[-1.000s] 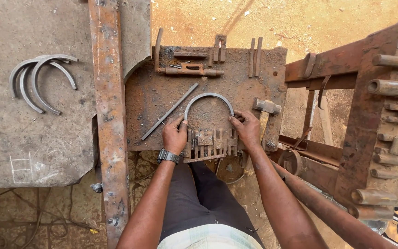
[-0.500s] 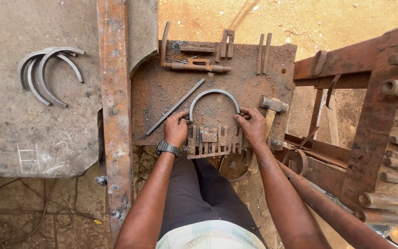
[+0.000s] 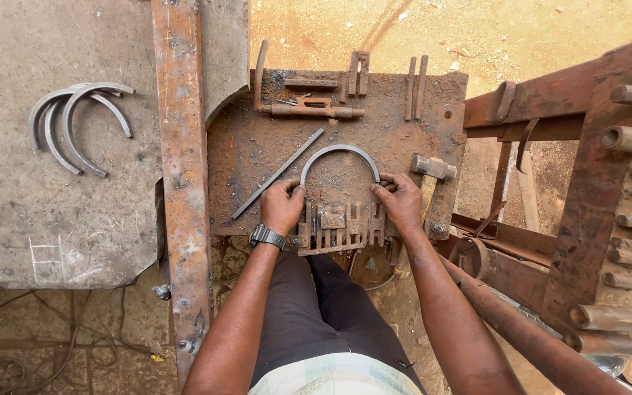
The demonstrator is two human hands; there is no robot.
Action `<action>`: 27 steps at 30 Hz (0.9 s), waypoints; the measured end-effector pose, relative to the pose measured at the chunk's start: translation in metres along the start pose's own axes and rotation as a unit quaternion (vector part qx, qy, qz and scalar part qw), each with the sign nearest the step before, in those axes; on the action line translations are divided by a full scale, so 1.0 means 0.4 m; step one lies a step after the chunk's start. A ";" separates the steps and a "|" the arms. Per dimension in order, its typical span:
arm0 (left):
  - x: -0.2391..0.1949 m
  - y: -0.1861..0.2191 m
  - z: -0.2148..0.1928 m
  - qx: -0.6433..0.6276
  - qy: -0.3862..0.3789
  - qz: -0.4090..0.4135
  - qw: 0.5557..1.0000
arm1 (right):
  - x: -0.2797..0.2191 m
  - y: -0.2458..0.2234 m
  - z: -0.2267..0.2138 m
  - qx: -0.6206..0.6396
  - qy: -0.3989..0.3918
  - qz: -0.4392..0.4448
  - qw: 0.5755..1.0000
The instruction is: Bending a curved metal rod using a hammer and a bending jig.
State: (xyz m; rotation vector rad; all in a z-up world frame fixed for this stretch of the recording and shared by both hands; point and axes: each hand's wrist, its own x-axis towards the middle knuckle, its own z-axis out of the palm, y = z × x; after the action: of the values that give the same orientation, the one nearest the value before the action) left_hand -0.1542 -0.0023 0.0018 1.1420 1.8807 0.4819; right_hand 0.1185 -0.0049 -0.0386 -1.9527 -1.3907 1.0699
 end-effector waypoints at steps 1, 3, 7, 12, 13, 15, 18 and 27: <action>0.004 0.015 0.005 0.000 0.000 0.002 1.000 | 0.001 -0.001 0.000 0.000 0.002 -0.001 1.000; 0.010 0.045 0.019 0.122 -0.004 -0.023 0.992 | -0.001 0.000 -0.002 -0.015 -0.011 0.013 1.000; 0.054 0.008 0.087 0.222 0.025 0.038 0.974 | -0.033 -0.010 -0.014 -0.060 -0.029 0.007 0.998; 0.067 0.027 0.089 0.275 0.025 0.050 0.960 | -0.169 0.065 -0.074 -0.292 0.181 -0.031 0.938; 0.073 0.005 0.101 0.275 0.026 0.057 0.959 | -0.180 0.079 -0.080 -0.291 0.187 -0.030 0.938; 0.089 -0.029 0.120 0.265 0.020 0.065 0.962 | -0.203 0.103 -0.093 -0.258 0.107 0.081 0.957; 0.061 0.025 0.067 0.237 0.040 0.101 0.965 | -0.180 0.125 -0.095 -0.299 0.053 0.125 0.944; 0.042 0.496 0.063 0.048 -0.017 0.365 0.930 | -0.153 -0.088 -0.187 0.221 0.032 0.339 0.914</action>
State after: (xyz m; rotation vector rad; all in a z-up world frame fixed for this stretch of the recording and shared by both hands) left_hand -0.0331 0.1100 0.1158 1.9045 1.4076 0.7674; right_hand 0.1514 -0.0473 0.0488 -2.1159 -0.3464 1.4431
